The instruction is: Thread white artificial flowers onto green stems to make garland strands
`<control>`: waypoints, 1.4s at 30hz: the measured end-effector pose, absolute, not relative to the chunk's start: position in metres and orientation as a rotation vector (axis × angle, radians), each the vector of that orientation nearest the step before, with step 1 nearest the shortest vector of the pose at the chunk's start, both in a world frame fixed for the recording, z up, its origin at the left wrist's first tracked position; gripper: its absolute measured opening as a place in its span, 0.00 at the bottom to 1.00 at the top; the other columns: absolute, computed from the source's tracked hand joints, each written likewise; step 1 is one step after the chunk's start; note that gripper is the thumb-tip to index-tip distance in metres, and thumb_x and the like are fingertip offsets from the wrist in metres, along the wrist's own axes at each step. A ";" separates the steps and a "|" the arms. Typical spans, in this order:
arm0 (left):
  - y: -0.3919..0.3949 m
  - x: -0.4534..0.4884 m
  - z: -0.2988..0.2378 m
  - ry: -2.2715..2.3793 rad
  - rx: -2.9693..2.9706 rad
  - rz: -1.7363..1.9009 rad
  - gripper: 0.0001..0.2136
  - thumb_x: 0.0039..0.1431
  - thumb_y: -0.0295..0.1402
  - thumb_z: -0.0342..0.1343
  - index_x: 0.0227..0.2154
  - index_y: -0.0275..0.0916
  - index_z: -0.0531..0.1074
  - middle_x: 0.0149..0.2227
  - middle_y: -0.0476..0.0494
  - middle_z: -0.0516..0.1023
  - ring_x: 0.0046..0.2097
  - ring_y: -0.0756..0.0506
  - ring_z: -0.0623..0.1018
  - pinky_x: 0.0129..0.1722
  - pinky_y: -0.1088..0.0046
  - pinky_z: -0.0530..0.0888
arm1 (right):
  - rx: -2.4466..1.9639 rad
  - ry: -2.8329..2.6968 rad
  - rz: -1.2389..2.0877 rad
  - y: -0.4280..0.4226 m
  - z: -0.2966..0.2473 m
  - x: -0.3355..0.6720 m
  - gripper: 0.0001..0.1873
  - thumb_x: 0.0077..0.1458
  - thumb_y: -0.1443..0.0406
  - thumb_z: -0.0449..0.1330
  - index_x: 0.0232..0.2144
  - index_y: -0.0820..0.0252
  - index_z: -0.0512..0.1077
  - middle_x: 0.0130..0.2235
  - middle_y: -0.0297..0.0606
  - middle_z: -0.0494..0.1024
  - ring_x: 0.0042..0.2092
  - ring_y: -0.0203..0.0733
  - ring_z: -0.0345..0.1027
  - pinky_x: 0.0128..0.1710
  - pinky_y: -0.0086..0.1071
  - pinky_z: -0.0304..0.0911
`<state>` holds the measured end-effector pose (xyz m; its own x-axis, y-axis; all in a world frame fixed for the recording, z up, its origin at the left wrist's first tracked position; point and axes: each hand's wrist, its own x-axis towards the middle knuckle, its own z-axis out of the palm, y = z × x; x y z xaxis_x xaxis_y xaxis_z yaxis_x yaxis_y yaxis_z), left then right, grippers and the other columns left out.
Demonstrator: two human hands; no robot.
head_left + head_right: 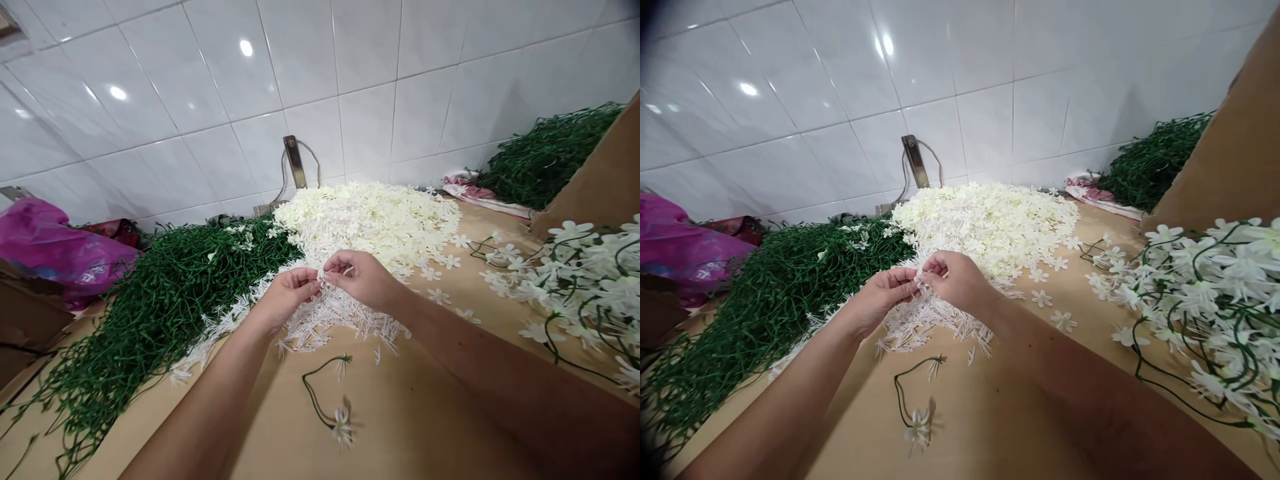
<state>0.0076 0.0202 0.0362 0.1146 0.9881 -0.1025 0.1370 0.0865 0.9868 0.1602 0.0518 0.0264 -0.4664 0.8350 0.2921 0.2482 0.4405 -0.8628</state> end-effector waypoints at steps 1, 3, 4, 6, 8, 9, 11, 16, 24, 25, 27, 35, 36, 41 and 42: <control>0.020 0.008 0.036 1.259 1.286 0.976 0.07 0.41 0.32 0.58 0.25 0.34 0.70 0.22 0.52 0.69 0.25 0.56 0.66 0.26 0.80 0.60 | -0.908 -1.933 1.024 0.053 0.025 0.160 0.09 0.44 0.64 0.55 0.29 0.64 0.68 0.27 0.36 0.69 0.28 0.32 0.60 0.29 0.28 0.59; 0.020 0.009 0.035 1.269 1.290 0.950 0.07 0.41 0.32 0.58 0.24 0.34 0.70 0.21 0.52 0.69 0.24 0.56 0.65 0.26 0.80 0.60 | -0.894 -1.922 1.046 0.055 0.023 0.159 0.08 0.43 0.65 0.56 0.28 0.64 0.68 0.26 0.35 0.68 0.27 0.31 0.59 0.28 0.28 0.59; 0.020 0.009 0.035 1.274 1.296 0.935 0.07 0.42 0.32 0.58 0.23 0.33 0.70 0.21 0.52 0.69 0.24 0.56 0.65 0.26 0.80 0.60 | -0.881 -1.923 1.047 0.055 0.023 0.159 0.07 0.43 0.65 0.56 0.27 0.64 0.68 0.26 0.35 0.67 0.27 0.31 0.59 0.27 0.28 0.58; 0.020 0.007 0.034 1.268 1.300 0.916 0.06 0.42 0.31 0.58 0.23 0.33 0.70 0.20 0.52 0.69 0.24 0.56 0.65 0.26 0.80 0.59 | -0.851 -1.916 1.038 0.056 0.023 0.159 0.05 0.43 0.66 0.56 0.25 0.63 0.68 0.24 0.34 0.67 0.27 0.31 0.59 0.27 0.28 0.58; 0.020 0.006 0.033 1.245 1.279 0.916 0.06 0.42 0.31 0.58 0.24 0.33 0.70 0.20 0.52 0.69 0.24 0.56 0.66 0.26 0.80 0.59 | -0.825 -1.904 1.046 0.055 0.024 0.160 0.04 0.43 0.66 0.56 0.23 0.63 0.67 0.24 0.34 0.67 0.26 0.31 0.58 0.27 0.28 0.57; 0.020 0.005 0.033 1.233 1.256 0.925 0.06 0.42 0.31 0.58 0.24 0.34 0.70 0.21 0.52 0.69 0.24 0.56 0.66 0.26 0.80 0.60 | -0.818 -1.898 1.055 0.055 0.025 0.160 0.04 0.43 0.66 0.56 0.23 0.63 0.66 0.24 0.33 0.67 0.27 0.31 0.58 0.27 0.28 0.57; 0.020 0.004 0.033 1.214 1.199 0.954 0.07 0.40 0.30 0.59 0.26 0.34 0.70 0.22 0.51 0.70 0.25 0.56 0.67 0.27 0.80 0.60 | -0.819 -1.883 1.067 0.054 0.026 0.161 0.04 0.44 0.66 0.55 0.23 0.63 0.66 0.24 0.34 0.67 0.27 0.31 0.58 0.28 0.29 0.57; 0.020 0.004 0.033 1.173 1.125 0.992 0.08 0.40 0.28 0.60 0.27 0.33 0.71 0.25 0.50 0.71 0.25 0.56 0.69 0.27 0.80 0.62 | -0.815 -1.868 1.044 0.053 0.027 0.159 0.03 0.44 0.67 0.54 0.23 0.62 0.64 0.25 0.33 0.67 0.28 0.32 0.58 0.29 0.30 0.56; 0.022 0.001 0.030 1.142 1.019 1.002 0.07 0.40 0.27 0.60 0.26 0.33 0.69 0.21 0.51 0.71 0.23 0.57 0.69 0.26 0.82 0.63 | -0.840 -1.841 0.989 0.054 0.028 0.160 0.03 0.46 0.67 0.52 0.23 0.62 0.61 0.24 0.33 0.64 0.26 0.31 0.56 0.27 0.30 0.55; 0.022 0.000 0.029 1.133 1.009 1.007 0.08 0.40 0.27 0.60 0.26 0.33 0.69 0.21 0.51 0.71 0.23 0.57 0.69 0.25 0.83 0.64 | -0.841 -1.837 0.984 0.053 0.028 0.160 0.03 0.47 0.67 0.52 0.24 0.61 0.61 0.24 0.33 0.64 0.26 0.31 0.56 0.27 0.30 0.55; 0.023 -0.001 0.029 1.108 1.001 1.013 0.08 0.41 0.27 0.60 0.26 0.34 0.68 0.20 0.51 0.71 0.23 0.57 0.69 0.25 0.83 0.64 | -0.824 -1.833 0.974 0.052 0.029 0.159 0.03 0.47 0.67 0.52 0.24 0.61 0.61 0.25 0.32 0.64 0.26 0.31 0.55 0.26 0.30 0.54; 0.020 0.001 0.028 1.067 0.976 1.010 0.08 0.42 0.26 0.59 0.27 0.33 0.68 0.20 0.50 0.71 0.23 0.57 0.69 0.25 0.84 0.65 | -0.782 -1.780 1.099 0.050 0.030 0.156 0.02 0.46 0.68 0.54 0.26 0.61 0.62 0.25 0.32 0.64 0.26 0.31 0.56 0.26 0.30 0.56; 0.020 0.002 0.028 1.065 0.972 1.011 0.08 0.42 0.26 0.59 0.27 0.33 0.68 0.20 0.50 0.70 0.23 0.57 0.69 0.24 0.84 0.65 | -0.775 -1.739 1.177 0.051 0.031 0.156 0.03 0.45 0.68 0.54 0.27 0.61 0.62 0.26 0.32 0.65 0.24 0.30 0.56 0.25 0.29 0.56; 0.021 0.002 0.028 1.045 0.966 1.000 0.08 0.41 0.26 0.59 0.27 0.32 0.68 0.21 0.50 0.70 0.23 0.57 0.69 0.25 0.84 0.65 | -0.708 -1.599 1.567 0.052 0.035 0.160 0.04 0.44 0.68 0.56 0.26 0.63 0.65 0.23 0.32 0.66 0.21 0.29 0.59 0.24 0.30 0.59; 0.021 0.002 0.028 1.043 0.964 0.997 0.08 0.41 0.26 0.59 0.27 0.32 0.69 0.22 0.50 0.71 0.23 0.57 0.69 0.25 0.84 0.65 | -0.705 -1.579 1.601 0.052 0.036 0.161 0.04 0.43 0.68 0.57 0.25 0.63 0.65 0.22 0.32 0.66 0.22 0.30 0.60 0.25 0.30 0.60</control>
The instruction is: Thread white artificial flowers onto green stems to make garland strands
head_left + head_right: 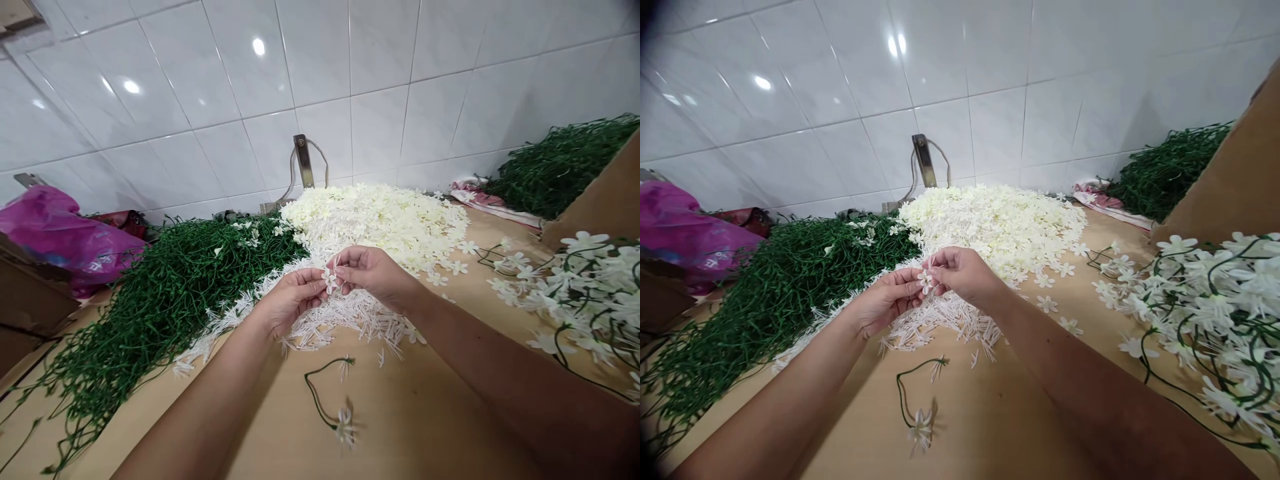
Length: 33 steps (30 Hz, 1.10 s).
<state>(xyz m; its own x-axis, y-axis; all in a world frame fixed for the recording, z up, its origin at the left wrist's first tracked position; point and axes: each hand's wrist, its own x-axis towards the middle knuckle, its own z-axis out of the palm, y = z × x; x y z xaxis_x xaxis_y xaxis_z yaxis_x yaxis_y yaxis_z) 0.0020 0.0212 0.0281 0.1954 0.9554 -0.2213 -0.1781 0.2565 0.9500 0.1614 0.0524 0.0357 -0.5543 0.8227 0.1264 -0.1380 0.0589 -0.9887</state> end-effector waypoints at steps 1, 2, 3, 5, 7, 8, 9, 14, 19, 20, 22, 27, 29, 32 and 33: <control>0.021 0.002 0.028 1.043 0.962 0.996 0.08 0.42 0.26 0.59 0.27 0.32 0.69 0.22 0.50 0.71 0.23 0.57 0.69 0.25 0.84 0.65 | -0.707 -1.556 1.621 0.053 0.036 0.163 0.05 0.43 0.67 0.58 0.25 0.63 0.65 0.21 0.32 0.67 0.24 0.31 0.62 0.26 0.30 0.61; 0.022 0.001 0.027 1.043 0.958 0.995 0.08 0.42 0.26 0.59 0.27 0.33 0.68 0.22 0.50 0.71 0.23 0.57 0.69 0.25 0.83 0.65 | -0.711 -1.534 1.631 0.054 0.036 0.164 0.06 0.43 0.67 0.59 0.25 0.63 0.65 0.21 0.33 0.68 0.25 0.32 0.63 0.28 0.31 0.61; 0.022 0.001 0.027 1.043 0.955 0.995 0.08 0.42 0.26 0.59 0.27 0.33 0.68 0.21 0.50 0.71 0.23 0.57 0.70 0.25 0.83 0.65 | -0.717 -1.518 1.633 0.055 0.036 0.165 0.06 0.42 0.66 0.59 0.25 0.63 0.65 0.22 0.33 0.69 0.26 0.32 0.64 0.28 0.31 0.62; 0.021 0.001 0.026 1.041 0.949 0.997 0.08 0.41 0.26 0.59 0.27 0.33 0.68 0.21 0.50 0.71 0.23 0.57 0.70 0.25 0.83 0.65 | -0.737 -1.508 1.612 0.056 0.036 0.166 0.07 0.42 0.66 0.60 0.25 0.63 0.65 0.23 0.34 0.69 0.28 0.33 0.65 0.29 0.30 0.62; 0.021 0.001 0.026 1.034 0.948 1.004 0.08 0.41 0.26 0.60 0.26 0.33 0.68 0.21 0.50 0.71 0.23 0.57 0.70 0.25 0.84 0.65 | -0.760 -1.513 1.560 0.058 0.035 0.166 0.06 0.41 0.66 0.60 0.24 0.62 0.66 0.23 0.33 0.68 0.27 0.31 0.63 0.29 0.30 0.61; 0.021 0.002 0.026 1.033 0.950 1.007 0.08 0.41 0.26 0.60 0.26 0.33 0.68 0.21 0.50 0.71 0.23 0.57 0.70 0.25 0.84 0.65 | -0.773 -1.525 1.524 0.058 0.035 0.165 0.06 0.41 0.66 0.60 0.24 0.62 0.66 0.23 0.32 0.67 0.26 0.31 0.62 0.29 0.30 0.61; 0.021 0.002 0.026 1.030 0.953 1.011 0.08 0.41 0.26 0.60 0.26 0.33 0.68 0.21 0.49 0.71 0.23 0.57 0.70 0.25 0.84 0.65 | -0.784 -1.548 1.477 0.058 0.034 0.164 0.06 0.41 0.66 0.60 0.23 0.62 0.66 0.23 0.32 0.67 0.26 0.30 0.60 0.28 0.30 0.60; 0.021 0.002 0.028 1.033 0.939 1.009 0.08 0.41 0.26 0.60 0.27 0.32 0.69 0.21 0.49 0.72 0.23 0.56 0.71 0.24 0.84 0.66 | -0.774 -1.769 1.080 0.053 0.029 0.159 0.02 0.42 0.68 0.57 0.22 0.62 0.67 0.28 0.36 0.68 0.32 0.34 0.62 0.32 0.32 0.60; 0.021 0.003 0.030 1.111 0.906 1.021 0.07 0.41 0.22 0.58 0.27 0.32 0.69 0.20 0.47 0.74 0.23 0.55 0.72 0.24 0.84 0.66 | -0.744 -1.921 0.738 0.050 0.024 0.157 0.03 0.44 0.71 0.54 0.23 0.61 0.67 0.32 0.37 0.68 0.35 0.36 0.61 0.32 0.31 0.61; 0.021 0.003 0.030 1.128 0.904 1.028 0.06 0.41 0.22 0.58 0.26 0.32 0.69 0.20 0.47 0.74 0.23 0.56 0.72 0.24 0.84 0.66 | -0.738 -1.937 0.714 0.050 0.023 0.157 0.03 0.44 0.71 0.54 0.23 0.61 0.67 0.32 0.37 0.67 0.35 0.36 0.61 0.32 0.31 0.61; 0.021 0.004 0.031 1.150 0.905 1.045 0.06 0.42 0.22 0.58 0.25 0.32 0.69 0.20 0.48 0.74 0.23 0.56 0.72 0.23 0.85 0.66 | -0.720 -1.958 0.684 0.051 0.021 0.158 0.04 0.45 0.72 0.53 0.24 0.61 0.67 0.32 0.38 0.67 0.35 0.35 0.61 0.32 0.30 0.61; 0.020 0.005 0.030 1.125 0.942 1.087 0.07 0.39 0.23 0.60 0.25 0.32 0.69 0.21 0.49 0.73 0.23 0.56 0.72 0.24 0.84 0.67 | -0.684 -2.035 0.574 0.049 0.020 0.158 0.04 0.46 0.72 0.52 0.25 0.62 0.66 0.32 0.38 0.66 0.34 0.35 0.59 0.33 0.31 0.59; 0.020 0.005 0.030 1.116 0.962 1.087 0.07 0.39 0.23 0.60 0.25 0.32 0.70 0.21 0.50 0.73 0.23 0.57 0.72 0.25 0.84 0.67 | -0.681 -2.064 0.546 0.048 0.020 0.158 0.04 0.46 0.73 0.52 0.25 0.62 0.65 0.32 0.38 0.66 0.34 0.35 0.59 0.34 0.31 0.59; 0.021 0.004 0.029 1.102 0.996 1.070 0.07 0.39 0.24 0.60 0.25 0.32 0.70 0.21 0.50 0.72 0.22 0.57 0.71 0.24 0.84 0.66 | -0.675 -2.082 0.565 0.047 0.020 0.158 0.04 0.46 0.73 0.51 0.25 0.61 0.65 0.32 0.38 0.66 0.35 0.36 0.60 0.35 0.32 0.58; 0.021 0.004 0.029 1.095 1.008 1.067 0.07 0.39 0.25 0.60 0.25 0.32 0.69 0.21 0.51 0.72 0.22 0.57 0.70 0.23 0.84 0.65 | -0.673 -2.080 0.585 0.046 0.021 0.158 0.04 0.46 0.72 0.51 0.25 0.61 0.64 0.32 0.38 0.66 0.35 0.36 0.60 0.35 0.32 0.58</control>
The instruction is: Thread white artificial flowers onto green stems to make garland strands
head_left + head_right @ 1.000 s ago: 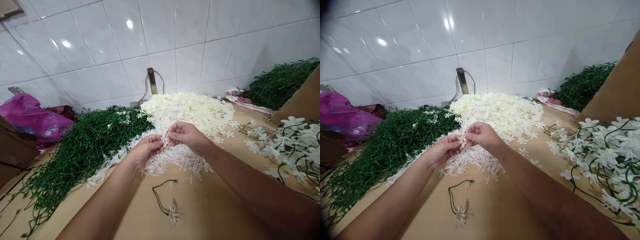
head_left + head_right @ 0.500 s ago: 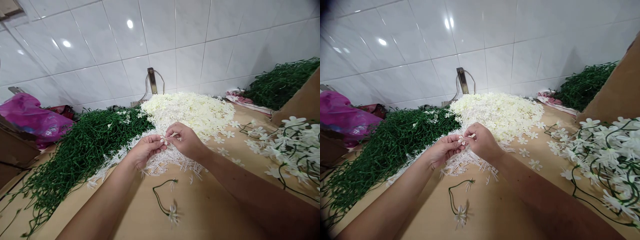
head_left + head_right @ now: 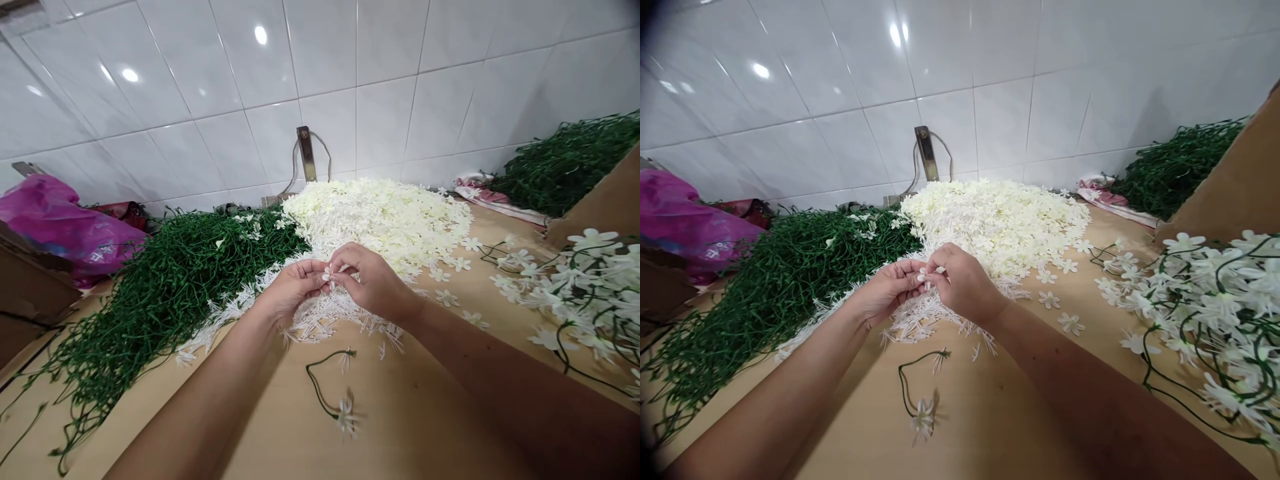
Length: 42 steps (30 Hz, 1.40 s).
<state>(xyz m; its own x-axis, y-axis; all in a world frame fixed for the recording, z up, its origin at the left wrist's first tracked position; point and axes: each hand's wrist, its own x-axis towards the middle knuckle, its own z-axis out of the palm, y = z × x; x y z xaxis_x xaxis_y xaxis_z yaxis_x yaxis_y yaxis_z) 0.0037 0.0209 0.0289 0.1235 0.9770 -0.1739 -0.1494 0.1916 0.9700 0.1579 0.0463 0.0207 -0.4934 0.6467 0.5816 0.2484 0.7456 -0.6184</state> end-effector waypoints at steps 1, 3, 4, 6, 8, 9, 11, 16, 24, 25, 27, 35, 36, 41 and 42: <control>0.021 0.004 0.029 1.085 1.022 1.066 0.07 0.40 0.25 0.60 0.25 0.32 0.69 0.20 0.51 0.71 0.21 0.57 0.70 0.23 0.84 0.64 | -0.670 -2.075 0.608 0.046 0.021 0.158 0.04 0.46 0.72 0.51 0.26 0.61 0.64 0.33 0.38 0.66 0.35 0.36 0.60 0.35 0.32 0.58; 0.022 0.003 0.028 1.073 1.046 1.071 0.07 0.40 0.26 0.60 0.25 0.33 0.68 0.19 0.52 0.71 0.21 0.57 0.69 0.22 0.84 0.63 | -0.669 -2.064 0.661 0.045 0.022 0.159 0.04 0.46 0.72 0.51 0.26 0.61 0.64 0.32 0.38 0.66 0.35 0.36 0.60 0.34 0.32 0.58; 0.023 0.004 0.029 1.075 1.053 1.074 0.08 0.40 0.27 0.60 0.25 0.33 0.68 0.19 0.52 0.70 0.21 0.57 0.69 0.22 0.83 0.63 | -0.672 -2.060 0.690 0.045 0.023 0.159 0.04 0.46 0.72 0.51 0.26 0.61 0.64 0.32 0.37 0.66 0.34 0.35 0.60 0.33 0.31 0.58; 0.023 0.004 0.030 1.099 1.056 1.077 0.08 0.40 0.28 0.60 0.24 0.34 0.67 0.18 0.52 0.70 0.21 0.57 0.68 0.22 0.83 0.62 | -0.687 -2.063 0.735 0.044 0.024 0.159 0.03 0.46 0.72 0.51 0.26 0.61 0.63 0.29 0.35 0.66 0.31 0.34 0.59 0.30 0.30 0.57; 0.020 0.004 0.031 1.150 1.080 1.061 0.07 0.42 0.29 0.59 0.23 0.34 0.66 0.19 0.52 0.69 0.21 0.56 0.68 0.23 0.81 0.62 | -0.712 -2.087 0.745 0.044 0.026 0.159 0.03 0.46 0.71 0.51 0.25 0.61 0.62 0.26 0.33 0.65 0.28 0.32 0.57 0.28 0.29 0.56; 0.017 0.004 0.031 1.191 1.125 1.039 0.06 0.43 0.30 0.58 0.22 0.34 0.66 0.19 0.51 0.69 0.21 0.56 0.67 0.23 0.81 0.62 | -0.721 -2.102 0.739 0.044 0.026 0.159 0.03 0.46 0.72 0.51 0.24 0.61 0.62 0.25 0.33 0.65 0.28 0.32 0.56 0.28 0.29 0.55; 0.006 0.004 0.030 1.309 1.282 0.953 0.06 0.45 0.31 0.56 0.21 0.34 0.67 0.19 0.50 0.69 0.21 0.55 0.66 0.23 0.79 0.61 | -0.728 -2.118 0.723 0.044 0.026 0.159 0.03 0.46 0.72 0.51 0.24 0.61 0.61 0.24 0.32 0.64 0.27 0.32 0.55 0.27 0.29 0.54; -0.034 0.007 0.013 1.513 1.893 0.700 0.04 0.43 0.30 0.57 0.24 0.39 0.72 0.29 0.44 0.72 0.30 0.48 0.68 0.30 0.73 0.61 | -0.708 -2.063 0.843 0.044 0.023 0.157 0.02 0.48 0.71 0.51 0.25 0.61 0.60 0.23 0.31 0.62 0.25 0.30 0.53 0.24 0.28 0.52; -0.037 0.013 0.001 1.448 1.810 0.954 0.03 0.44 0.26 0.54 0.20 0.40 0.70 0.22 0.47 0.69 0.26 0.49 0.65 0.27 0.74 0.58 | -0.652 -1.809 1.300 0.037 0.029 0.153 0.04 0.44 0.69 0.55 0.23 0.61 0.60 0.23 0.30 0.62 0.25 0.29 0.59 0.27 0.30 0.60; -0.035 0.008 0.004 1.468 1.701 1.028 0.02 0.44 0.26 0.54 0.20 0.39 0.69 0.21 0.49 0.68 0.25 0.50 0.64 0.26 0.75 0.58 | -0.633 -1.732 1.405 0.036 0.029 0.151 0.05 0.43 0.68 0.56 0.23 0.61 0.60 0.23 0.29 0.62 0.24 0.29 0.59 0.28 0.31 0.62; -0.031 -0.006 0.013 1.490 1.485 1.172 0.03 0.41 0.26 0.56 0.19 0.38 0.68 0.19 0.51 0.66 0.23 0.52 0.63 0.25 0.77 0.59 | -0.602 -1.576 1.612 0.033 0.027 0.148 0.08 0.41 0.67 0.58 0.23 0.61 0.60 0.23 0.27 0.61 0.23 0.28 0.59 0.30 0.33 0.64; -0.032 -0.026 0.034 1.365 1.106 1.233 0.06 0.41 0.27 0.58 0.26 0.33 0.71 0.21 0.49 0.71 0.25 0.53 0.68 0.27 0.79 0.64 | -0.579 -1.358 1.831 0.021 0.018 0.135 0.10 0.38 0.65 0.62 0.22 0.62 0.63 0.23 0.28 0.64 0.25 0.27 0.61 0.33 0.32 0.64; -0.033 -0.024 0.033 1.350 1.110 1.215 0.05 0.41 0.28 0.58 0.24 0.33 0.71 0.20 0.50 0.70 0.24 0.54 0.68 0.27 0.79 0.63 | -0.582 -1.358 1.812 0.020 0.018 0.135 0.10 0.38 0.65 0.62 0.22 0.63 0.64 0.23 0.28 0.65 0.25 0.28 0.61 0.33 0.32 0.64; -0.035 -0.014 0.026 1.272 1.071 1.231 0.06 0.42 0.32 0.58 0.21 0.34 0.69 0.18 0.51 0.68 0.22 0.55 0.65 0.24 0.80 0.61 | -0.623 -1.393 1.749 0.016 0.019 0.131 0.11 0.38 0.63 0.63 0.21 0.62 0.64 0.22 0.29 0.66 0.25 0.30 0.63 0.31 0.31 0.62; -0.035 -0.013 0.025 1.260 1.050 1.235 0.07 0.42 0.33 0.58 0.21 0.34 0.69 0.18 0.51 0.67 0.22 0.55 0.65 0.23 0.80 0.61 | -0.627 -1.398 1.738 0.016 0.019 0.131 0.11 0.38 0.63 0.63 0.21 0.62 0.64 0.22 0.29 0.67 0.25 0.30 0.63 0.30 0.30 0.61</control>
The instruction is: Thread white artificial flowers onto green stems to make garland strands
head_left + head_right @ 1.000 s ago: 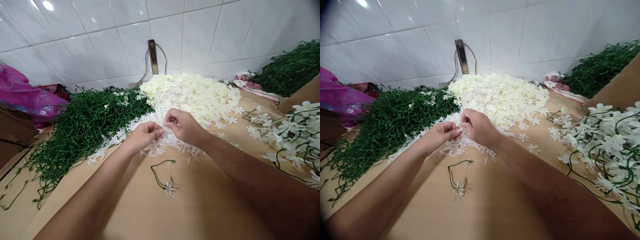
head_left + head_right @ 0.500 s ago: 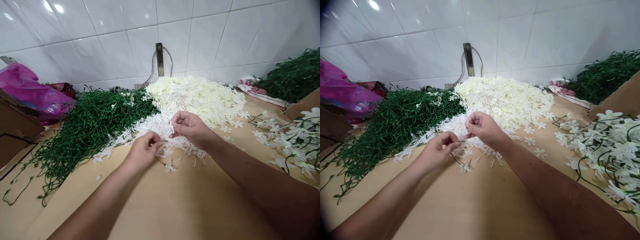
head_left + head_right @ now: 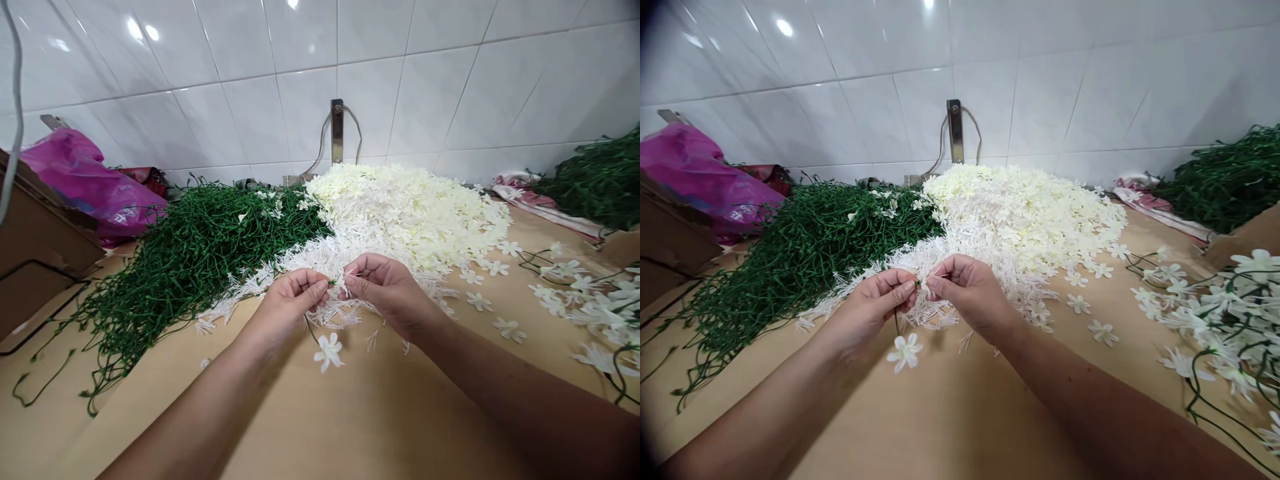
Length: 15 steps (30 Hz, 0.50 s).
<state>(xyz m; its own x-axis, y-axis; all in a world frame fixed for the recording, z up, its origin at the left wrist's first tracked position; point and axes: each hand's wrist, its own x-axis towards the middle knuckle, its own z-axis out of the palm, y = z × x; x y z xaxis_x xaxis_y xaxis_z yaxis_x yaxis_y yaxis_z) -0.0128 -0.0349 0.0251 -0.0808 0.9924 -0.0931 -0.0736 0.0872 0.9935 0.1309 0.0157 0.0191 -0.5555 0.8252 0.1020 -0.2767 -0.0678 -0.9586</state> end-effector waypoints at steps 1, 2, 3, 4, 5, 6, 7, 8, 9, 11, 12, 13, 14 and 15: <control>-0.035 -0.012 0.024 1.247 1.036 1.236 0.07 0.43 0.33 0.58 0.21 0.34 0.68 0.18 0.51 0.67 0.22 0.55 0.64 0.23 0.80 0.61 | -0.630 -1.405 1.724 0.015 0.019 0.131 0.10 0.38 0.63 0.62 0.21 0.62 0.64 0.22 0.29 0.67 0.25 0.30 0.63 0.30 0.30 0.61; -0.035 -0.012 0.023 1.235 1.028 1.236 0.07 0.43 0.33 0.58 0.21 0.34 0.68 0.18 0.51 0.67 0.22 0.55 0.64 0.23 0.80 0.61 | -0.631 -1.414 1.708 0.015 0.019 0.131 0.10 0.39 0.63 0.62 0.22 0.62 0.64 0.21 0.29 0.67 0.25 0.30 0.63 0.30 0.30 0.61; -0.035 -0.011 0.022 1.228 1.025 1.235 0.07 0.43 0.33 0.57 0.21 0.33 0.68 0.18 0.50 0.66 0.22 0.55 0.64 0.23 0.80 0.60 | -0.629 -1.424 1.690 0.014 0.019 0.131 0.10 0.39 0.63 0.62 0.22 0.62 0.64 0.21 0.30 0.67 0.25 0.30 0.63 0.29 0.29 0.61; -0.036 -0.011 0.021 1.224 1.026 1.237 0.07 0.44 0.33 0.57 0.21 0.33 0.68 0.18 0.50 0.66 0.22 0.55 0.64 0.23 0.80 0.60 | -0.629 -1.437 1.673 0.014 0.019 0.131 0.10 0.39 0.63 0.62 0.22 0.62 0.65 0.21 0.30 0.67 0.25 0.30 0.63 0.29 0.29 0.61; -0.036 -0.011 0.020 1.223 1.029 1.238 0.07 0.44 0.33 0.57 0.22 0.33 0.68 0.18 0.50 0.66 0.22 0.55 0.64 0.23 0.81 0.60 | -0.631 -1.452 1.657 0.014 0.020 0.131 0.10 0.40 0.63 0.61 0.22 0.62 0.65 0.21 0.30 0.67 0.25 0.31 0.63 0.29 0.29 0.61; -0.036 -0.011 0.020 1.224 1.036 1.240 0.07 0.44 0.33 0.57 0.22 0.33 0.68 0.19 0.51 0.66 0.22 0.55 0.64 0.23 0.81 0.60 | -0.636 -1.469 1.641 0.014 0.020 0.131 0.10 0.40 0.63 0.61 0.22 0.62 0.64 0.21 0.30 0.67 0.25 0.31 0.63 0.29 0.29 0.61; -0.037 -0.011 0.020 1.226 1.045 1.241 0.07 0.44 0.32 0.56 0.22 0.33 0.67 0.19 0.51 0.66 0.22 0.55 0.64 0.23 0.81 0.60 | -0.639 -1.491 1.619 0.014 0.020 0.131 0.09 0.40 0.63 0.61 0.22 0.62 0.64 0.21 0.30 0.67 0.25 0.31 0.63 0.29 0.29 0.61; -0.037 -0.011 0.020 1.227 1.055 1.243 0.07 0.45 0.32 0.56 0.22 0.33 0.67 0.19 0.51 0.66 0.23 0.56 0.64 0.23 0.81 0.60 | -0.648 -1.521 1.585 0.014 0.020 0.131 0.09 0.41 0.63 0.60 0.22 0.62 0.64 0.21 0.31 0.67 0.25 0.31 0.63 0.29 0.29 0.60; -0.038 -0.011 0.021 1.226 1.068 1.245 0.07 0.45 0.32 0.56 0.22 0.33 0.67 0.19 0.51 0.66 0.23 0.56 0.64 0.23 0.81 0.60 | -0.661 -1.558 1.535 0.013 0.020 0.132 0.09 0.42 0.63 0.60 0.23 0.62 0.64 0.22 0.31 0.67 0.26 0.31 0.62 0.28 0.29 0.60; -0.038 -0.011 0.022 1.225 1.085 1.251 0.07 0.46 0.32 0.56 0.22 0.33 0.67 0.19 0.51 0.66 0.22 0.56 0.63 0.23 0.81 0.59 | -0.684 -1.648 1.398 0.012 0.019 0.132 0.07 0.43 0.65 0.58 0.23 0.62 0.64 0.24 0.32 0.67 0.26 0.31 0.61 0.27 0.28 0.59; -0.038 -0.011 0.023 1.227 1.089 1.254 0.07 0.46 0.32 0.56 0.22 0.33 0.67 0.18 0.51 0.66 0.22 0.56 0.63 0.23 0.81 0.59 | -0.689 -1.692 1.322 0.011 0.020 0.132 0.06 0.44 0.65 0.58 0.23 0.62 0.64 0.24 0.33 0.67 0.27 0.31 0.61 0.27 0.28 0.59; -0.037 -0.010 0.024 1.233 1.088 1.257 0.07 0.45 0.32 0.56 0.21 0.33 0.67 0.18 0.51 0.66 0.22 0.56 0.63 0.23 0.81 0.59 | -0.685 -1.730 1.251 0.010 0.020 0.133 0.05 0.45 0.66 0.57 0.24 0.62 0.64 0.25 0.33 0.66 0.27 0.31 0.60 0.28 0.27 0.59; -0.037 -0.010 0.025 1.239 1.087 1.260 0.07 0.45 0.32 0.56 0.20 0.33 0.67 0.18 0.51 0.66 0.22 0.56 0.63 0.23 0.81 0.59 | -0.676 -1.761 1.191 0.009 0.020 0.133 0.04 0.45 0.67 0.56 0.24 0.62 0.63 0.26 0.33 0.66 0.28 0.31 0.60 0.28 0.27 0.59; -0.037 -0.010 0.026 1.246 1.083 1.264 0.07 0.45 0.32 0.56 0.20 0.33 0.67 0.17 0.51 0.66 0.22 0.56 0.63 0.23 0.81 0.60 | -0.666 -1.785 1.143 0.009 0.020 0.133 0.03 0.45 0.67 0.56 0.24 0.61 0.63 0.26 0.33 0.66 0.28 0.31 0.61 0.28 0.27 0.60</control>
